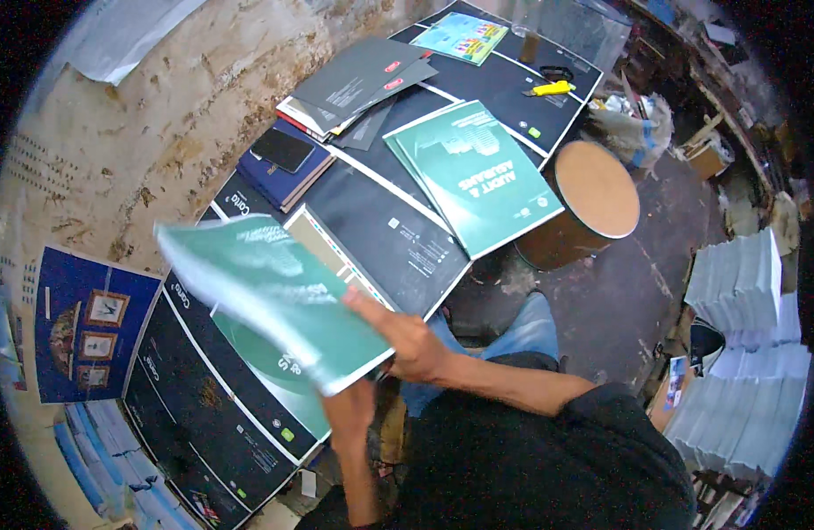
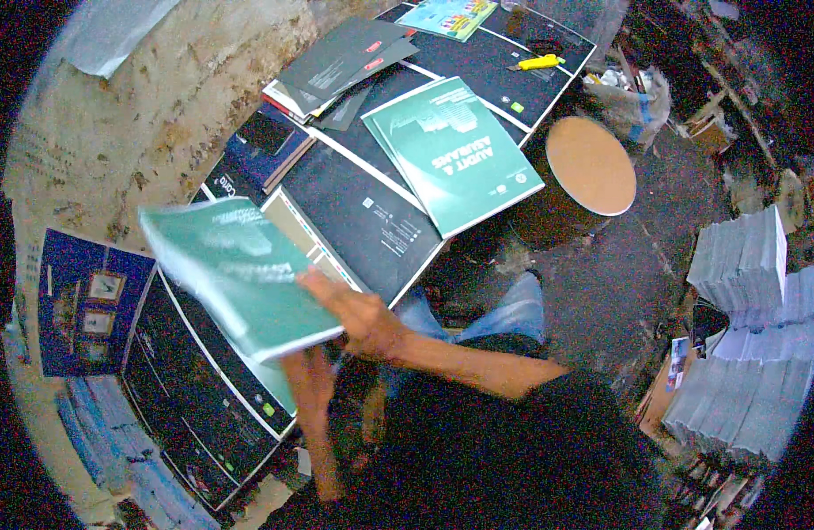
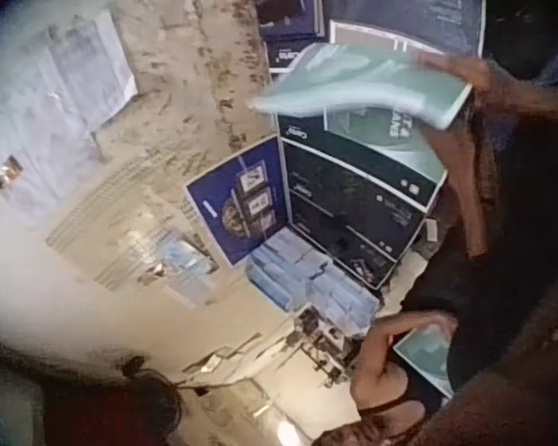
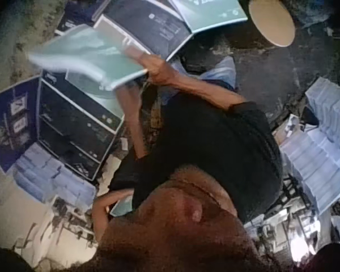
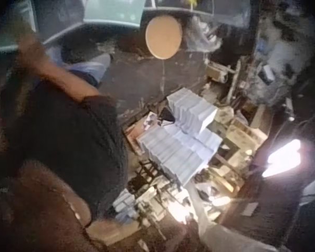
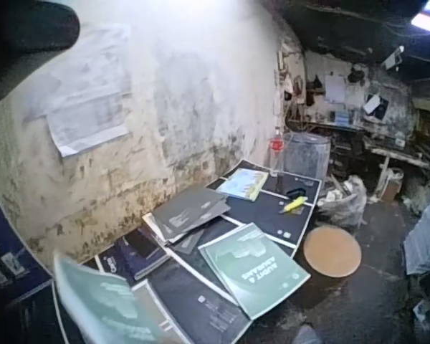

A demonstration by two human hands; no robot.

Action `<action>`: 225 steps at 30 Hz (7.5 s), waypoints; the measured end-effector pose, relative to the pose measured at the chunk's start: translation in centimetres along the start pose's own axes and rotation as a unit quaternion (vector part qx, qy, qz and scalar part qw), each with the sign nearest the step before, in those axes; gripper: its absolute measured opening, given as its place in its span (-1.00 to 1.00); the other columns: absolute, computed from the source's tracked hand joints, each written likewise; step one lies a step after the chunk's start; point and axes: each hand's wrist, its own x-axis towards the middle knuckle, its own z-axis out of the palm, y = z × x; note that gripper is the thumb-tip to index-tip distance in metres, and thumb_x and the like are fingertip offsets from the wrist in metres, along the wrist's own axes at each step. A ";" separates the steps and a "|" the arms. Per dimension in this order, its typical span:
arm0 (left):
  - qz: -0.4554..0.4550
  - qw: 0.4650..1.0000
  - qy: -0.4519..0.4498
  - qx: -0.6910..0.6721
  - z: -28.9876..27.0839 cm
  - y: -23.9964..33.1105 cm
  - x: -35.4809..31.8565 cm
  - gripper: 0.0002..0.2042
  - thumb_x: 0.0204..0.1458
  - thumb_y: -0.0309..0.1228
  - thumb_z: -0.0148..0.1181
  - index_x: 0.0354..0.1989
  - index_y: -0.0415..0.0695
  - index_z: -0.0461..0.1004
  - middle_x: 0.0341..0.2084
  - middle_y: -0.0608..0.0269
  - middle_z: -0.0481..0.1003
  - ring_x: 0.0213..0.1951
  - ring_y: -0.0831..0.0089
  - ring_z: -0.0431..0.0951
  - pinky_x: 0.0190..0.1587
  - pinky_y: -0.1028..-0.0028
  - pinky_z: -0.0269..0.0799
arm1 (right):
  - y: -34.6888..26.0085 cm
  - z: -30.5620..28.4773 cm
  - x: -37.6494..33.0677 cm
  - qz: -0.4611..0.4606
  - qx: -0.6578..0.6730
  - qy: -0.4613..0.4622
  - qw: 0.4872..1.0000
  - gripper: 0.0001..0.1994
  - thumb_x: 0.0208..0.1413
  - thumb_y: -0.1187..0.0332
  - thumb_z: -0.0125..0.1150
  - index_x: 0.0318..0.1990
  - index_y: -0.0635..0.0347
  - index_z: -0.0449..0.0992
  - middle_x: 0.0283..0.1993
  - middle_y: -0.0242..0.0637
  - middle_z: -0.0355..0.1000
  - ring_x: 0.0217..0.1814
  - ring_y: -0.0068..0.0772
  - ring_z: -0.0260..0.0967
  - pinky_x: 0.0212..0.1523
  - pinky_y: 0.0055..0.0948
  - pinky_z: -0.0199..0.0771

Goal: The person carries a stack of book blocks to a table, wraps covers around the book blocks by hand, and stacks the assembled books.

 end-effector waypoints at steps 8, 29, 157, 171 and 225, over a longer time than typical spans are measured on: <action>0.081 0.963 -0.052 0.251 2.8 2.6 1.0 -0.31 0.11 -0.26 0.01 0.37 -0.35 -0.02 0.39 -0.09 -0.03 0.42 -0.05 -0.10 0.40 -0.06 -0.27 | 0.7 0.3 0.0 0.354 0.140 0.184 0.906 -0.73 0.01 0.43 0.37 -0.15 0.40 0.56 -0.21 -0.18 0.57 -0.26 -0.44 0.51 -0.20 -0.39 0.52; 0.086 0.980 0.006 0.180 3.4 3.2 0.9 -0.22 -0.09 -0.29 0.40 0.27 -0.41 0.18 0.28 -0.25 0.17 0.34 -0.09 0.14 0.33 0.02 0.02 | 13.3 -24.5 -0.3 0.080 -0.351 0.101 0.927 -0.56 0.08 0.33 0.15 0.18 -0.03 0.44 0.19 -0.17 0.40 0.15 -0.10 0.40 0.14 -0.21 0.38; -0.085 0.936 0.013 -0.342 -1.6 1.4 3.0 -0.50 0.12 -0.31 0.24 0.18 -0.30 0.29 -0.04 0.10 0.47 -0.01 0.37 0.45 0.10 0.41 0.32 | -1.1 -10.6 1.7 0.382 0.169 0.035 0.908 -0.52 0.18 0.11 0.22 0.05 0.37 0.42 -0.07 -0.09 0.50 -0.04 -0.35 0.45 0.00 -0.31 0.47; -0.121 0.780 -0.060 -0.612 19.8 8.6 24.3 -0.56 0.03 -0.23 0.35 -0.01 -0.27 0.44 -0.20 0.16 0.55 -0.21 0.39 0.52 -0.13 0.39 0.43 | 7.4 -24.2 -13.7 0.369 -0.105 0.119 0.916 -0.94 0.10 0.45 0.19 -0.35 0.25 0.50 -0.38 -0.29 0.50 -0.29 -0.47 0.42 -0.16 -0.42 0.44; 0.043 0.968 0.222 0.109 2.9 -12.4 -10.0 0.02 -0.32 -0.28 0.58 0.32 -0.17 -0.02 0.26 -0.19 0.17 0.27 -0.04 0.27 0.24 0.08 0.31 | 12.4 -0.7 2.4 0.345 0.264 -0.180 0.883 -0.22 0.24 -0.08 -0.03 0.42 0.27 -0.10 0.47 0.12 -0.13 0.50 0.05 -0.14 0.44 -0.07 -0.07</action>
